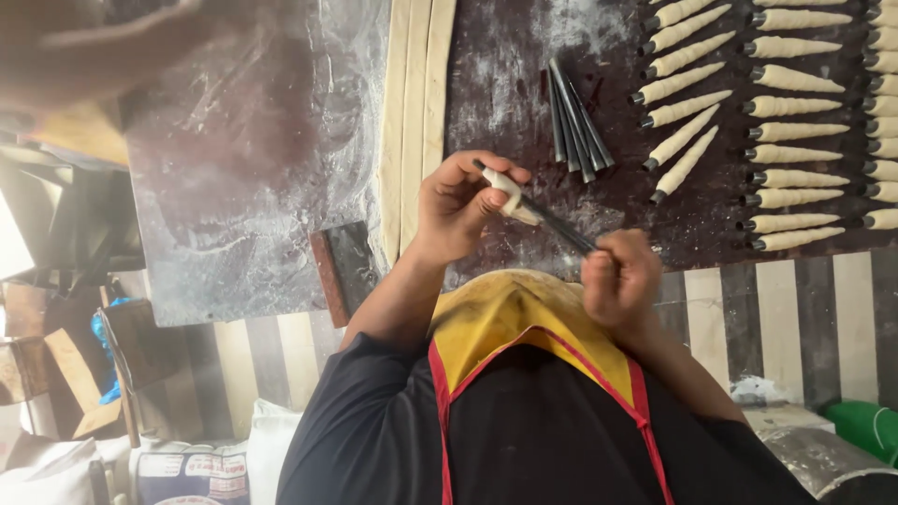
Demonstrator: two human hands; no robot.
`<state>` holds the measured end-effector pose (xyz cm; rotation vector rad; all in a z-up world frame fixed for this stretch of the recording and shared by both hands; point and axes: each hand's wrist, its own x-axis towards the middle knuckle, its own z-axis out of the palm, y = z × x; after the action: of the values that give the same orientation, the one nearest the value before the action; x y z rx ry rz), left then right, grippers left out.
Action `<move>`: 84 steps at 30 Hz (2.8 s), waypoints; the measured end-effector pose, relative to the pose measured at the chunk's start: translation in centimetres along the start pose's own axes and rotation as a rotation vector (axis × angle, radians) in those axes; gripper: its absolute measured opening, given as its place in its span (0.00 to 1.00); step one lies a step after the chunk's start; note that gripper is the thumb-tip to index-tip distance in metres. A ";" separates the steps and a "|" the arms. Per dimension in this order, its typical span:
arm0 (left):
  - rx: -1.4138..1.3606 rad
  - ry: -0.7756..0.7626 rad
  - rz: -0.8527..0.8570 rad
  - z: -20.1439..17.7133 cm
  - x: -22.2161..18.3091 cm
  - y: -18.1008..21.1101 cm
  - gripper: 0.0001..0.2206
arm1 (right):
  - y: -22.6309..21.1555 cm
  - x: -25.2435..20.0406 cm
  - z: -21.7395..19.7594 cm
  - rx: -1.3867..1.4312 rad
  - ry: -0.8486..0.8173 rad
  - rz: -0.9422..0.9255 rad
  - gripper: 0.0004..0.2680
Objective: Rolling and wrapping strips of dough onto metal cone molds to create pastry cones.
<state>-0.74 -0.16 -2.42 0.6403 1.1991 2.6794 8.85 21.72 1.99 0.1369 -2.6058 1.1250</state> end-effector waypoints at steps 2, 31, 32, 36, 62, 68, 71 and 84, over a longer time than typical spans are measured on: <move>-0.026 -0.073 -0.031 0.2 0.1 0.1 0.14 | 3.3 -1.2 -0.1 0.941 -0.327 0.429 0.27; -0.078 -0.219 -0.161 0.2 -1.1 0.2 0.15 | 2.2 -2.6 0.3 0.573 -0.237 0.320 0.25; -0.069 -0.251 -0.141 0.2 -1.1 0.1 0.16 | 3.0 -3.4 0.0 0.819 -0.261 0.456 0.27; -0.035 -0.219 -0.178 0.2 -1.1 -0.4 0.15 | 0.3 -1.3 -0.2 1.081 -0.340 0.793 0.23; -0.049 -0.133 -0.258 -0.5 -2.8 -1.2 0.20 | 1.2 -1.2 1.5 0.164 -0.326 0.143 0.27; 0.014 -0.085 -0.260 -1.2 -2.5 -0.4 0.24 | -2.0 2.5 1.5 0.958 -0.605 0.752 0.22; 0.039 -0.047 -0.256 -2.1 -2.3 -0.7 0.26 | 3.6 1.3 3.1 1.055 -0.678 0.735 0.25; 0.541 0.085 -0.411 -4.5 2.8 -0.2 0.20 | 3.4 8.4 9.5 0.578 -0.551 0.101 0.21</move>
<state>-5.25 -2.26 -4.36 0.2870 1.8647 2.0661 -1.99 17.45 -3.92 0.5051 -2.6459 2.1053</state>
